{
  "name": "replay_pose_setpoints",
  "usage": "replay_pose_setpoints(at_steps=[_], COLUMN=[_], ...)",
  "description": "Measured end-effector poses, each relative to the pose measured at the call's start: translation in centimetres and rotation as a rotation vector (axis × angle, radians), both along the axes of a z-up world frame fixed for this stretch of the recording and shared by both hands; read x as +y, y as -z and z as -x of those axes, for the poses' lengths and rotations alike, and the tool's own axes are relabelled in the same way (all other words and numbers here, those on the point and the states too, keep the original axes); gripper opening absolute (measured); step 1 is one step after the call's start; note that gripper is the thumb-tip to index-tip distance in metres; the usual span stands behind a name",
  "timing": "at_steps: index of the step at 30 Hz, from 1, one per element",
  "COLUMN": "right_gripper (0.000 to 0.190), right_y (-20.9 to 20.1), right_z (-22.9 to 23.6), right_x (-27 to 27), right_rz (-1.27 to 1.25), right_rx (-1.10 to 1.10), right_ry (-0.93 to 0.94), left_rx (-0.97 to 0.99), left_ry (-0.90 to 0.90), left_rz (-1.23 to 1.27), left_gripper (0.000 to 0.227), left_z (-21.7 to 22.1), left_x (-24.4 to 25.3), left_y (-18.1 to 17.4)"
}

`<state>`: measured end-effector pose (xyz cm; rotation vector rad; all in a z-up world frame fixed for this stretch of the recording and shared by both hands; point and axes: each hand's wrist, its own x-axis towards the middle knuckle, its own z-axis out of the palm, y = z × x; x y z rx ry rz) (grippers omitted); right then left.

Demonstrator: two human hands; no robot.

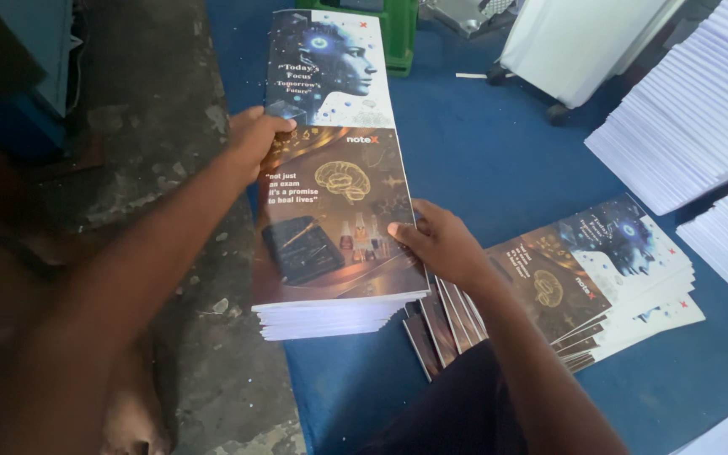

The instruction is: The person sits on the floor and assembles notebooks by inserting a stack of blank pages into a printed cover. They repeat this process multiple times, stacking the completed notebooks to the side.

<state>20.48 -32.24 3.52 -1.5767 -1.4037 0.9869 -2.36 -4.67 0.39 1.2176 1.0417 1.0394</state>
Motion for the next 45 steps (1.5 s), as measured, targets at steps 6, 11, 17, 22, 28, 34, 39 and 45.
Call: replay_pose_setpoints(at_steps=[6, 11, 17, 22, 28, 34, 39, 45], right_gripper=[0.036, 0.036, 0.044, 0.049, 0.055, 0.069, 0.071, 0.068], right_y=[-0.7, -0.6, 0.4, 1.4, 2.7, 4.3, 4.8, 4.2], right_z=[0.0, 0.4, 0.4, 0.8, 0.8, 0.4, 0.5, -1.5], right_x=[0.4, 0.6, 1.3, 1.5, 1.1, 1.3, 1.3, -0.4], right_rz=[0.035, 0.053, -0.030, -0.084, -0.109, -0.205, -0.128, -0.306], right_rx=[-0.155, -0.100, -0.451, -0.476, -0.338, -0.480, -0.484, -0.291], right_ry=[0.020, 0.052, 0.133, 0.184, 0.154, 0.117, 0.120, 0.017], left_rx=[0.002, 0.033, -0.041, 0.155, 0.289, 0.238, 0.369, 0.869], left_ry=[-0.023, -0.054, -0.018, -0.059, -0.056, 0.093, 0.070, -0.074], left_rz=[-0.035, -0.056, -0.049, -0.111, -0.474, -0.271, -0.304, -0.412], left_gripper=[0.020, 0.018, 0.019, 0.027, 0.089, 0.076, 0.076, 0.062], left_z=[0.1, 0.2, 0.1, 0.0, 0.1, -0.1, -0.3, -1.7], left_x=[0.6, 0.8, 1.4, 2.1, 2.4, 2.8, 3.0, 2.0], left_y=[0.8, 1.1, 1.6, 3.2, 4.1, 4.3, 4.2, -0.3])
